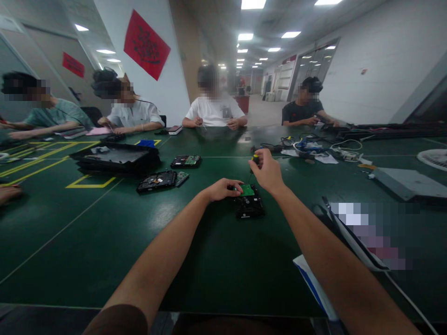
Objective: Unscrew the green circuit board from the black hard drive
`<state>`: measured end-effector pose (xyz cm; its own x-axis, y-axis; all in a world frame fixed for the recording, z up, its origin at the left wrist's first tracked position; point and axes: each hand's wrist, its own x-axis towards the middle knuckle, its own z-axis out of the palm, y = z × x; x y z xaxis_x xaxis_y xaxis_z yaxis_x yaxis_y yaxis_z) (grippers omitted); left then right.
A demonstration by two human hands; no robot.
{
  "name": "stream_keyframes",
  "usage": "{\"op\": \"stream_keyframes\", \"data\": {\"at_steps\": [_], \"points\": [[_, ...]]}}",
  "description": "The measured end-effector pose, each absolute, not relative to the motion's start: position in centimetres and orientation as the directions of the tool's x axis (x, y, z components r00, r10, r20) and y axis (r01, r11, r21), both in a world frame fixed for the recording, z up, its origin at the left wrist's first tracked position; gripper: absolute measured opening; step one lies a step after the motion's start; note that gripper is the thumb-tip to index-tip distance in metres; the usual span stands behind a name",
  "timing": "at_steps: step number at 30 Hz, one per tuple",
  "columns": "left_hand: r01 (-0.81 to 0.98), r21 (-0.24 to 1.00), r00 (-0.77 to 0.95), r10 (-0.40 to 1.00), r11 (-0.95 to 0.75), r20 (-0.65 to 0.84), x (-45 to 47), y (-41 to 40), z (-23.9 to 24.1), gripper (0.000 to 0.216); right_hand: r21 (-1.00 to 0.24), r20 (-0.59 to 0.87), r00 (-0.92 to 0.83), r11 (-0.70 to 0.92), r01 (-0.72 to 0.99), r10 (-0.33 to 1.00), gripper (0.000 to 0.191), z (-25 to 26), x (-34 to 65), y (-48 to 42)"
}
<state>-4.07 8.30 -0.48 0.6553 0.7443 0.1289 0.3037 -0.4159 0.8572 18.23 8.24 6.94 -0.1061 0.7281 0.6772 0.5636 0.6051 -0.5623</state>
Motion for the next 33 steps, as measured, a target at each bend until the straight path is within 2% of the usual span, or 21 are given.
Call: {"op": "stream_keyframes", "data": {"at_steps": [6,9,13,19,23,26,33], "points": [[0.293,0.867,0.652,0.747,-0.403,0.127,-4.0,8.2,-0.5,0.019,-0.432,0.737,-0.189,0.667,0.607,0.649,0.025,6.8,18.2,8.0],[0.296,0.864,0.65,0.749,-0.408,0.131,-4.0,8.2,-0.5,0.02,-0.418,0.76,-0.181,0.683,0.599,0.624,0.029,6.5,18.2,8.0],[0.301,0.86,0.648,0.75,-0.411,0.132,-4.1,8.2,-0.5,0.021,-0.517,0.752,-0.123,0.695,0.5,0.648,0.025,6.0,18.1,8.5],[0.301,0.861,0.651,0.748,-0.41,0.129,-4.1,8.2,-0.4,0.023,-0.734,0.667,-0.074,0.671,0.107,0.741,0.023,5.3,17.4,8.9],[0.286,0.869,0.649,0.748,-0.404,0.135,-4.0,8.2,-0.4,0.026,-0.787,0.614,-0.069,0.617,0.035,0.787,0.032,5.1,17.3,9.2],[0.275,0.871,0.654,0.744,-0.407,0.141,-4.1,8.2,-0.5,0.025,-0.825,0.563,-0.072,0.565,0.02,0.823,0.028,4.9,17.3,9.3],[0.284,0.868,0.66,0.74,-0.407,0.13,-4.2,8.4,-0.7,0.024,-0.883,0.45,-0.105,0.425,-0.197,0.887,0.031,4.7,17.0,9.4]]}}
